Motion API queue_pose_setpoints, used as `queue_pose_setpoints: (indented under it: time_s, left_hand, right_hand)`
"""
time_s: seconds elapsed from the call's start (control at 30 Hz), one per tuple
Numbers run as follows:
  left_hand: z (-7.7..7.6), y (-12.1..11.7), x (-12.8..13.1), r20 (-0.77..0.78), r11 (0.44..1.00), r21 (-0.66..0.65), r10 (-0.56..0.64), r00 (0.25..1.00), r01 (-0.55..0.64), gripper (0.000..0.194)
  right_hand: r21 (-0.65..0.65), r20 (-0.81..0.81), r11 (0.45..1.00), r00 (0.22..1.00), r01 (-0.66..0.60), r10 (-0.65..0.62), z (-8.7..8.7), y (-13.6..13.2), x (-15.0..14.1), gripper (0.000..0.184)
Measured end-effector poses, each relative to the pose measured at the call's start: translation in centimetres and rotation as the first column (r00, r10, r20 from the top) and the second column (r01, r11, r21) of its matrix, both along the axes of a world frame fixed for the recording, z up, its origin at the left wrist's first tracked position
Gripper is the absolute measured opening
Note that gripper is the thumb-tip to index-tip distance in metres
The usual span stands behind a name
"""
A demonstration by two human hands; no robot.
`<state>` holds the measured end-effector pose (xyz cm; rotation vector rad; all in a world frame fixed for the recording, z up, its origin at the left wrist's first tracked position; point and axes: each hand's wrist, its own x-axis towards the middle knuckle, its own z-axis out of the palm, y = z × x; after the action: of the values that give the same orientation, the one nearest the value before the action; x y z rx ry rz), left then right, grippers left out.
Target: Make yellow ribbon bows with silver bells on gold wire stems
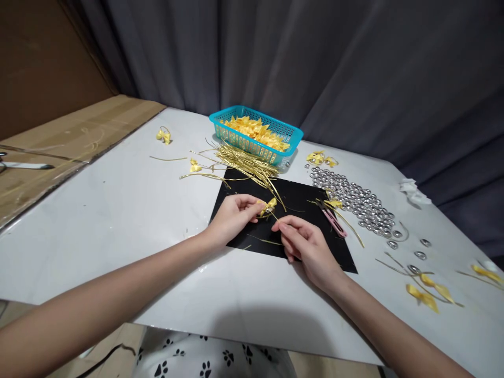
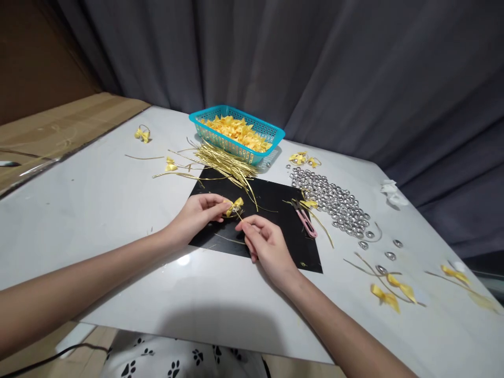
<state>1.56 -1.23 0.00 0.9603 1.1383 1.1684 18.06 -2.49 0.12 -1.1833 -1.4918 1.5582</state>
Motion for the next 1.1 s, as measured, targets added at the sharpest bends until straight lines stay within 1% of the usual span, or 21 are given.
queue_pose_setpoints:
  time_s: [0.1,0.2,0.23,0.3,0.33,0.37,0.4,0.43,0.47,0.5,0.53,0.63,0.67,0.7,0.77,0.8,0.83,0.9,1.03,1.1]
  left_hand:
    - [0.0,0.3,-0.3,-0.015,0.995,0.011,0.098,0.995,-0.098,0.013]
    - [0.0,0.6,-0.7,-0.008,0.985,0.003,0.170,0.985,-0.170,0.014]
    - [0.0,0.6,-0.8,-0.011,0.985,0.001,0.170,0.985,-0.170,0.014]
    - [0.0,0.7,-0.9,-0.033,0.990,0.003,0.144,0.989,-0.144,0.014]
    - [0.0,0.7,-0.9,-0.048,0.992,0.011,0.126,0.991,-0.125,0.013]
    - [-0.1,0.7,-0.9,-0.063,0.994,0.021,0.111,0.992,-0.109,0.013]
    - [-0.1,0.7,-0.8,-0.077,0.995,0.029,0.102,0.992,-0.100,0.013]
    - [-0.1,0.7,-0.8,-0.087,0.995,0.035,0.096,0.992,-0.093,0.013]
    - [-0.1,0.6,-0.8,-0.094,0.995,0.038,0.091,0.991,-0.087,0.013]
    - [-0.1,0.6,-0.8,-0.099,0.996,0.037,0.084,0.992,-0.080,0.013]
    - [-0.1,0.6,-0.8,-0.105,0.997,0.033,0.074,0.992,-0.071,0.012]
    - [0.3,0.3,-0.7,-0.106,1.000,0.010,0.011,0.994,-0.010,0.010]
    - [0.5,0.1,-0.6,-0.099,1.000,-0.002,-0.016,0.995,0.016,0.010]
    - [0.6,-0.1,-0.5,-0.092,0.999,-0.014,-0.042,0.995,0.041,0.010]
    - [0.9,-0.6,-0.1,-0.084,0.996,-0.034,-0.091,0.992,0.088,0.011]
    - [0.9,-0.9,0.1,-0.086,0.993,-0.038,-0.112,0.990,0.109,0.012]
    - [0.9,-1.1,0.2,-0.090,0.991,-0.036,-0.131,0.987,0.129,0.012]
    - [0.8,-1.4,0.5,-0.098,0.985,-0.017,-0.171,0.980,0.170,0.014]
    - [0.4,-1.6,0.5,-0.130,0.975,0.029,-0.213,0.968,0.219,0.015]
    - [0.4,-1.6,0.5,-0.144,0.975,0.032,-0.214,0.966,0.221,0.015]
  right_hand:
    - [0.043,-0.003,0.998,0.999,0.040,-0.039,0.8,0.8,1.0,0.024]
    - [0.047,0.037,0.997,0.997,0.064,-0.065,2.6,2.3,2.8,0.023]
    - [0.043,0.082,0.998,0.995,0.056,-0.060,3.3,2.8,3.6,0.023]
    - [0.036,0.219,0.999,0.976,-0.021,0.013,4.7,3.5,5.3,0.026]
    - [0.024,0.267,0.998,0.962,-0.056,0.047,5.2,3.7,6.1,0.030]
    - [0.002,0.286,0.997,0.955,-0.081,0.077,5.7,3.8,6.9,0.038]
    - [-0.007,0.273,0.995,0.957,-0.099,0.097,6.1,3.8,7.6,0.040]
    - [-0.025,0.254,0.993,0.960,-0.118,0.120,6.3,3.7,8.1,0.037]
    - [-0.040,0.232,0.990,0.962,-0.136,0.141,6.5,3.5,8.6,0.030]
    - [-0.044,0.202,0.990,0.969,-0.134,0.140,6.6,3.3,8.9,0.026]
    - [-0.036,0.171,0.994,0.979,-0.107,0.112,6.6,3.2,9.1,0.026]
    - [0.017,0.089,0.997,0.993,0.079,-0.080,6.6,2.6,8.9,0.044]
    - [0.038,0.055,0.993,0.992,0.114,-0.116,6.5,2.4,8.6,0.047]
    - [0.060,0.029,0.991,0.992,0.121,-0.122,6.4,2.2,8.2,0.045]
    - [0.104,-0.002,0.994,1.000,0.028,-0.028,6.1,1.7,6.9,0.032]
    - [0.124,0.024,0.992,0.999,-0.030,0.027,5.8,1.4,6.1,0.030]
    - [0.137,0.055,0.989,0.998,-0.048,0.041,5.6,1.2,5.2,0.025]
    - [0.199,0.095,0.980,0.995,0.020,-0.040,5.0,0.8,3.7,0.019]
    - [0.282,0.125,0.959,0.991,0.019,-0.056,3.8,0.6,2.1,0.024]
    - [0.294,0.136,0.955,0.986,0.052,-0.095,3.3,0.6,1.8,0.026]
